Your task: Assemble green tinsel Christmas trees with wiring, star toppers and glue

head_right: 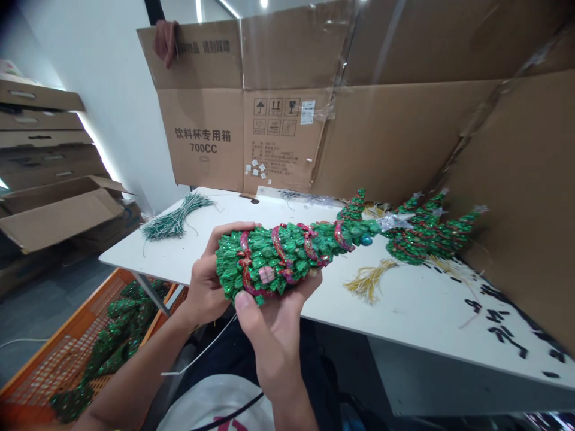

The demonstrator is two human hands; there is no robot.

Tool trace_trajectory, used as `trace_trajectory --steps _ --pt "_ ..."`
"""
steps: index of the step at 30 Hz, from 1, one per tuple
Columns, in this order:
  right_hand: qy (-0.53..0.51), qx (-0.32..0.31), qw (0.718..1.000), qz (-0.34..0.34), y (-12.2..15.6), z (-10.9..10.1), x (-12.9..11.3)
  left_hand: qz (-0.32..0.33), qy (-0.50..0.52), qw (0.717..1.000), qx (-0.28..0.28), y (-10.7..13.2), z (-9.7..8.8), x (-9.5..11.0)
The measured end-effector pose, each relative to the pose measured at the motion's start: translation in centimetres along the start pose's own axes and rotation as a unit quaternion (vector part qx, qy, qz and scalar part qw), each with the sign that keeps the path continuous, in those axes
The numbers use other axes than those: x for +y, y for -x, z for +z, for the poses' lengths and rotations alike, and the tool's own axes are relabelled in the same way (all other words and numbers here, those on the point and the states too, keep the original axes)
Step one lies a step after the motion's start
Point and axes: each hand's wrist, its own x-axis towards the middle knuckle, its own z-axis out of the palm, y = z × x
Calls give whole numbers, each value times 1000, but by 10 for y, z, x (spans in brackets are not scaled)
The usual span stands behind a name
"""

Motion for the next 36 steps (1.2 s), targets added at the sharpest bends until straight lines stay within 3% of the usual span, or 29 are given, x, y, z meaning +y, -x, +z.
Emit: trace_trajectory --steps 8,15,27,36 --pt "-1 -5 1000 3 3 -2 -2 15 -18 1000 -1 -2 -2 3" --pt "-76 15 989 127 -6 -12 -8 4 -46 999 -1 0 -3 3" --pt "-70 -47 979 184 -18 -22 -13 -7 -83 997 0 2 -4 11" --pt "-96 -51 971 215 -30 -38 4 -33 -133 990 19 1 -2 19"
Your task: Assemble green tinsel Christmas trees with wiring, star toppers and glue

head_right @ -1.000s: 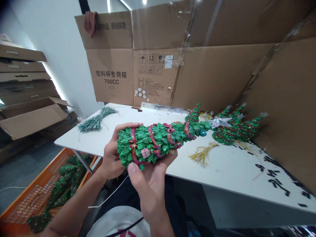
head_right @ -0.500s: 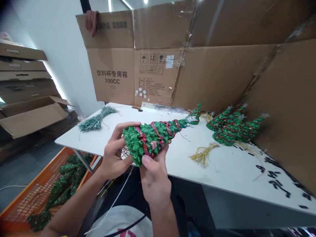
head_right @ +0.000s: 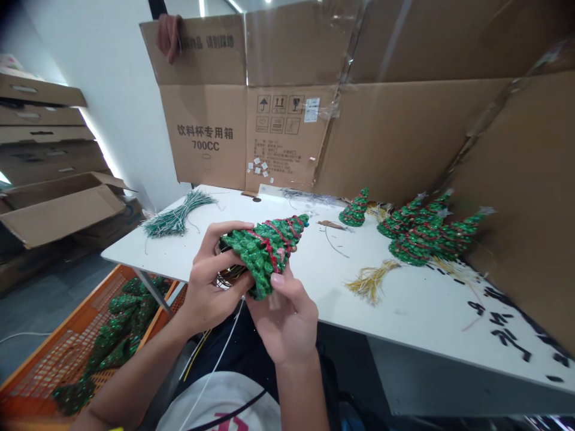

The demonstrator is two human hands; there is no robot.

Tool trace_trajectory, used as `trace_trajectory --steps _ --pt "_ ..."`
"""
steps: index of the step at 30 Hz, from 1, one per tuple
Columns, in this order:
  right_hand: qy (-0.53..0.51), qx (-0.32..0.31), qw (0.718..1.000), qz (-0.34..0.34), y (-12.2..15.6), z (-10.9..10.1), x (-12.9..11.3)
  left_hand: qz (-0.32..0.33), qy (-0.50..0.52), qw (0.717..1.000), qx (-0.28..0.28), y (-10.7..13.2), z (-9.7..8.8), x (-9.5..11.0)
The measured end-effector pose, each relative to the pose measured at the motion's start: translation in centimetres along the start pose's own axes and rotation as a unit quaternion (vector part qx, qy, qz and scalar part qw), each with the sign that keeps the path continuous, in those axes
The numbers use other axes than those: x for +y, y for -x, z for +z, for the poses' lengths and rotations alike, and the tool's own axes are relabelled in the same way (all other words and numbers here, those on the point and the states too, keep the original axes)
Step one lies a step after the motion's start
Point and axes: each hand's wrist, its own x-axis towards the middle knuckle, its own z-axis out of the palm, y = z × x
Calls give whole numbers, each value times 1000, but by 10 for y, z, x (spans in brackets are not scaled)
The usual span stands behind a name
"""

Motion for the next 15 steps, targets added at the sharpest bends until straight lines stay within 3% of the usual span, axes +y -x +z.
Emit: trace_trajectory --steps 7,10,12,15 --pt "-26 6 1000 -2 -4 10 -3 -7 -21 1000 7 -2 1 2" --pt "-62 10 998 11 -9 6 -6 2 -21 999 -27 -7 -6 4" --pt "-93 11 995 29 -12 1 -10 -12 32 997 -72 -11 -16 2" --pt "-139 4 989 60 -17 -5 -12 -61 152 982 -90 -16 -33 -6"
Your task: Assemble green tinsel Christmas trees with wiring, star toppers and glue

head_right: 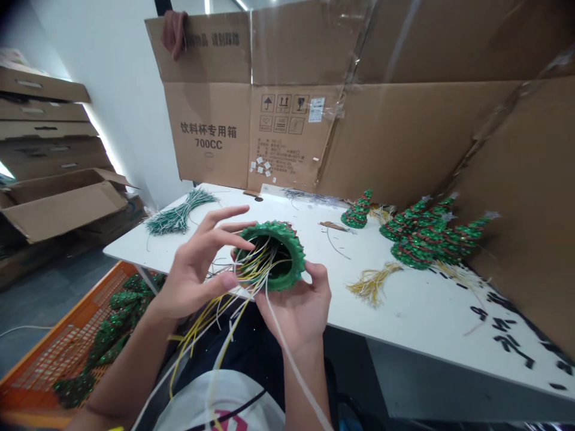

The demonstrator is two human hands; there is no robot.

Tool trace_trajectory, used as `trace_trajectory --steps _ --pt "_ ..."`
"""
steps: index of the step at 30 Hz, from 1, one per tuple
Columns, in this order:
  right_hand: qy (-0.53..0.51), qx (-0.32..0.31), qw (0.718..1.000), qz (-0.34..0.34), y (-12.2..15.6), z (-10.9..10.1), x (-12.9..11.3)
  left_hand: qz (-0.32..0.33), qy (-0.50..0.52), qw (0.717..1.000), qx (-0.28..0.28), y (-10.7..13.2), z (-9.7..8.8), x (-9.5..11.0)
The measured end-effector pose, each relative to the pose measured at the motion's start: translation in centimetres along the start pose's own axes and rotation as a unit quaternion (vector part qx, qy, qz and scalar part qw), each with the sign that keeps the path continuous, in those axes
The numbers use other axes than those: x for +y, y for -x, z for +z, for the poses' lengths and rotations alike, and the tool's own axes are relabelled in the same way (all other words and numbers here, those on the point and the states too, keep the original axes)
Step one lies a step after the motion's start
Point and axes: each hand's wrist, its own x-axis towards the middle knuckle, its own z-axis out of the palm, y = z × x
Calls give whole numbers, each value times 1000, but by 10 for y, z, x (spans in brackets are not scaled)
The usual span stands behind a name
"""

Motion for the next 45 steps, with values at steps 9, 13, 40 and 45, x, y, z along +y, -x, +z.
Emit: trace_trajectory --steps 9,13,40,45 --pt "6 -83 997 5 -6 -9 12 -7 95 995 39 -4 -14 -11" --pt "19 -133 988 78 -4 -14 9 -39 209 977 9 -6 -19 -17" --pt "64 -88 994 30 1 -9 12 80 -49 982 -167 -6 -23 -15" --pt "59 -50 997 18 0 -13 14 94 -63 990 -79 -3 -2 -23"
